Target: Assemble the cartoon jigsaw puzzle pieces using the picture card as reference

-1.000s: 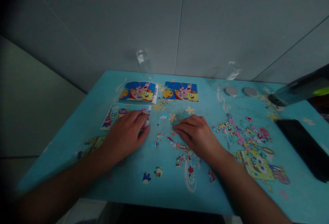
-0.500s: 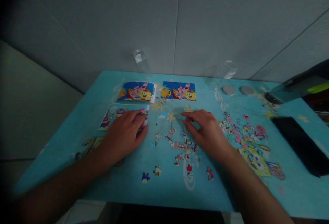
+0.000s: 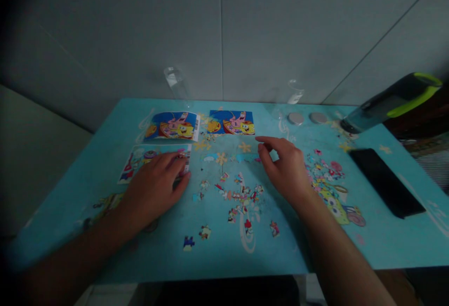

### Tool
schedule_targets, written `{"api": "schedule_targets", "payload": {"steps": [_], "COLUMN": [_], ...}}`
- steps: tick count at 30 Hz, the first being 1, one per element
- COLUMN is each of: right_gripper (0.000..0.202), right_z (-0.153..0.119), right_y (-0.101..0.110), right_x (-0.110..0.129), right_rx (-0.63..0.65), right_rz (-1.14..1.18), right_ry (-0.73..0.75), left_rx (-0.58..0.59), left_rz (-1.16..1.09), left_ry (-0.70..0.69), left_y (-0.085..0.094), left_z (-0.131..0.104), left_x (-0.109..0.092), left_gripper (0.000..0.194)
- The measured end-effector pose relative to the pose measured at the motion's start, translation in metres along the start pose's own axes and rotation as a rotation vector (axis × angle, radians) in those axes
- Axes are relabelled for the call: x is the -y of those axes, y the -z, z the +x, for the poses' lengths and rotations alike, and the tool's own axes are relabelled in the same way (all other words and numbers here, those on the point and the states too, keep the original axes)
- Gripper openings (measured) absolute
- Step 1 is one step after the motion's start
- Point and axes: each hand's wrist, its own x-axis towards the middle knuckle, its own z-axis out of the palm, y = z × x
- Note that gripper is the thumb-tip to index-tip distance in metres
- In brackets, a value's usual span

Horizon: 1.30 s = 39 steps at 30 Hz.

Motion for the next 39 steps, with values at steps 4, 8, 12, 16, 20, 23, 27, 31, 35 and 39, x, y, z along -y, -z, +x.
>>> {"api": "schedule_targets", "payload": {"steps": [4, 8, 12, 16, 20, 23, 27, 31, 35, 39], "right_gripper": [0.029, 0.027, 0.026, 0.026, 0.026, 0.026, 0.027, 0.027, 0.026, 0.027], "right_z": [0.0, 0.002, 0.002, 0.001, -0.001, -0.002, -0.006, -0.01, -0.011, -0.011], "right_y": [0.0, -0.001, -0.002, -0.003, -0.003, -0.004, -0.009, -0.014, -0.015, -0.014], "right_x": [0.002, 0.001, 0.002, 0.006, 0.01, 0.013, 0.015, 0.018, 0.019, 0.021], "right_rx": [0.016, 0.003, 0.008, 0.062, 0.125, 0.135, 0.19, 0.233, 0.231, 0.284], "right_rz": [0.043, 0.04, 0.048, 0.084, 0.07, 0.062, 0.096, 0.115, 0.105, 0.156], "right_ry": [-0.014, 0.002, -0.005, 0.012, 0.04, 0.066, 0.094, 0.141, 0.173, 0.13], "left_rx": [-0.007, -0.013, -0.017, -0.011, -0.015, -0.019, -0.044, -0.04, -0.062, -0.063], "left_rz": [0.026, 0.036, 0.037, 0.041, 0.035, 0.025, 0.007, -0.007, -0.006, 0.012], "left_ry": [-0.009, -0.023, -0.031, -0.029, -0.033, -0.023, 0.009, 0.018, 0.016, 0.019], "left_y": [-0.002, -0.003, -0.003, -0.004, -0.005, -0.004, -0.002, 0.0, 0.0, -0.001], "left_z": [-0.001, -0.001, 0.0, 0.0, 0.0, 0.001, 0.003, 0.004, 0.005, 0.006], "left_x": [0.002, 0.004, 0.004, 0.006, 0.007, 0.006, 0.006, 0.007, 0.008, 0.008], "left_gripper": [0.034, 0.035, 0.036, 0.034, 0.035, 0.034, 0.033, 0.032, 0.03, 0.03]}}
